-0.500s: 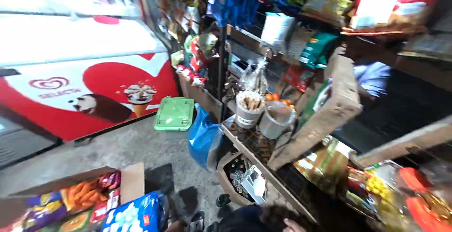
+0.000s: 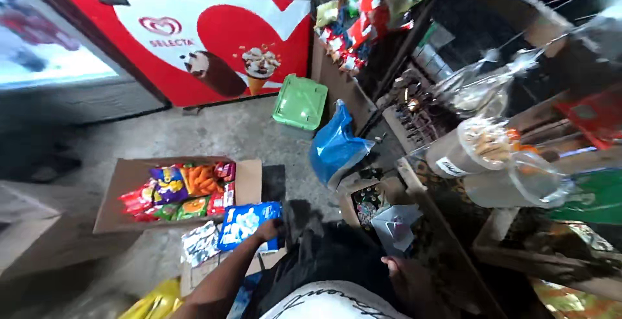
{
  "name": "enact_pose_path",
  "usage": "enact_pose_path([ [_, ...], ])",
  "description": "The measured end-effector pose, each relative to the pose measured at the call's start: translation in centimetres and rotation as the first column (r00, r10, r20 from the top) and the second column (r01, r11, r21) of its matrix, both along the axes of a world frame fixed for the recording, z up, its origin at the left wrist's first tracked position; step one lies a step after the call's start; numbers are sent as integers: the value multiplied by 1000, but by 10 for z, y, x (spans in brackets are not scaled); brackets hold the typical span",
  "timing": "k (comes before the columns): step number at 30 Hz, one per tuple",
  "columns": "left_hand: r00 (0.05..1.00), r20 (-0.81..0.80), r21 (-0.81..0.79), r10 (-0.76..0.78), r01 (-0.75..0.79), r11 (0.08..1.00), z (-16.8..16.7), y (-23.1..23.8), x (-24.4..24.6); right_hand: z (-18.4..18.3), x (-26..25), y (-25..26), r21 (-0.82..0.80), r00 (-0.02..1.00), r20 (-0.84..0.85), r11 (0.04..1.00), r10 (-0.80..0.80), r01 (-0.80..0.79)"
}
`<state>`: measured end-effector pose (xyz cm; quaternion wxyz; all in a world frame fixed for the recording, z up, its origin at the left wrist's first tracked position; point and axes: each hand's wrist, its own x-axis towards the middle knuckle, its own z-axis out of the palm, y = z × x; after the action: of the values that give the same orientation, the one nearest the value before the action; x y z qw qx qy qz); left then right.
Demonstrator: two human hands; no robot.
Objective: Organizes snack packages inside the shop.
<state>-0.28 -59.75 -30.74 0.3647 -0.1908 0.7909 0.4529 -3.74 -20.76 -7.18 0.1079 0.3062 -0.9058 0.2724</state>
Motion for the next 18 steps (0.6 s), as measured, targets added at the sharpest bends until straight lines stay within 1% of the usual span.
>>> enact_pose_path([
  [2,987,19,63,161,-162,985,1,-8,7,1,-11,-5,15,997,41,998,58,-59],
  [3,975,38,72,220,-222,972,-3,-10,10,-1,-18,-6,8,995,58,997,82,-82],
  [5,953,92,65,287,-294,954,-15,-8,16,-4,-33,-7,8,988,102,993,114,-115],
  [7,949,144,61,280,-291,955,-21,0,22,-6,-44,-9,-3,974,175,990,142,-144],
  [9,964,169,98,207,-225,969,-22,12,26,-13,-57,-9,-28,956,231,983,182,-180],
  [11,989,114,133,91,-106,985,-17,23,22,-21,-76,-12,-35,948,244,979,202,-199],
  [13,999,27,135,45,-48,990,-13,33,12,-30,-97,-19,-11,953,242,982,184,-187],
  [15,997,24,118,71,-73,990,-3,38,-1,-36,-112,-28,32,946,292,987,139,-155],
  [18,985,31,104,170,-172,979,12,21,-31,-40,-132,-49,20,901,412,987,136,-158],
])
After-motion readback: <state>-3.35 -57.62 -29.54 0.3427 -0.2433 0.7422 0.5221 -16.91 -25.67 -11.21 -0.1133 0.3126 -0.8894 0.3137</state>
